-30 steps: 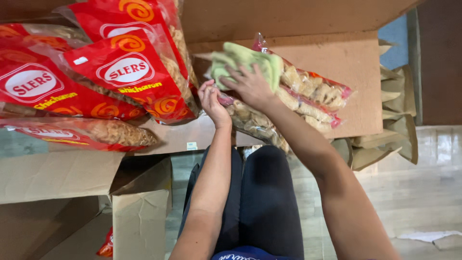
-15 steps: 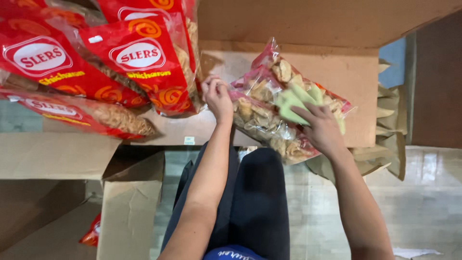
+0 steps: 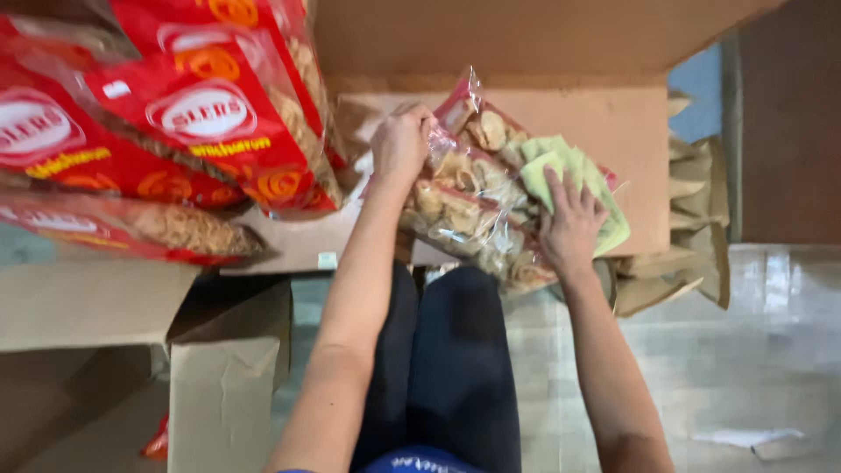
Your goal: The person wipes several bags of snacks with a cloth, moves them from a shelf into a box, and then wipes the shelf surface.
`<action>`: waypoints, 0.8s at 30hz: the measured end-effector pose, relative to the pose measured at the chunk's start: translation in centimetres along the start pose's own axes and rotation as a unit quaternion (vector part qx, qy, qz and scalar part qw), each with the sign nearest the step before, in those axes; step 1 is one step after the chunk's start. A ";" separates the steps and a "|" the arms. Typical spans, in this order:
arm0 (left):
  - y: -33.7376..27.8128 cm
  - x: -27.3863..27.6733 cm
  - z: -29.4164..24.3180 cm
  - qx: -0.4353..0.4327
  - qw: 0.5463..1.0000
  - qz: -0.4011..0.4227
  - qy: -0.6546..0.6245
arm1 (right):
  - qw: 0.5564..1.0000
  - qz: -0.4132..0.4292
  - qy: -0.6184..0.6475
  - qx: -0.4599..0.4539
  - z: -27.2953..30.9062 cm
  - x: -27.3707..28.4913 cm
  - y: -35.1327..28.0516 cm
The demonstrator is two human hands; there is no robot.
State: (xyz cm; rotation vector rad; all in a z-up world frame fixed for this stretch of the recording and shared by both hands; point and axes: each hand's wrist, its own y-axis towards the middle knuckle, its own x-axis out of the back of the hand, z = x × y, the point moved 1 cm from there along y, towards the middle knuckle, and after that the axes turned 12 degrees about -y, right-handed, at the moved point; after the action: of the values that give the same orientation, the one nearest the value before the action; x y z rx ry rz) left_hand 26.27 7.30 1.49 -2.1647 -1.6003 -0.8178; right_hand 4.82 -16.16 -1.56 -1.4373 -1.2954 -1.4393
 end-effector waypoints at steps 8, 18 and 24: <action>-6.6 -0.1 2.2 -0.123 0.992 0.016 0.009 | 0.964 -0.034 0.250 -0.078 -1.9 0.0 3.8; -11.7 0.9 0.0 -0.126 0.990 -0.062 0.032 | 0.826 0.452 0.249 0.227 18.2 5.9 17.4; -13.8 2.9 1.8 0.010 0.993 -0.092 -0.072 | 0.771 0.487 0.119 0.392 21.2 12.1 16.0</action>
State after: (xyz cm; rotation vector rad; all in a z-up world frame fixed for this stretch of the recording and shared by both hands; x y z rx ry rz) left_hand 14.27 14.96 0.84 -2.1269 -1.8938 -0.7066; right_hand 24.20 2.19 10.30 -0.9939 -0.6208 -0.2660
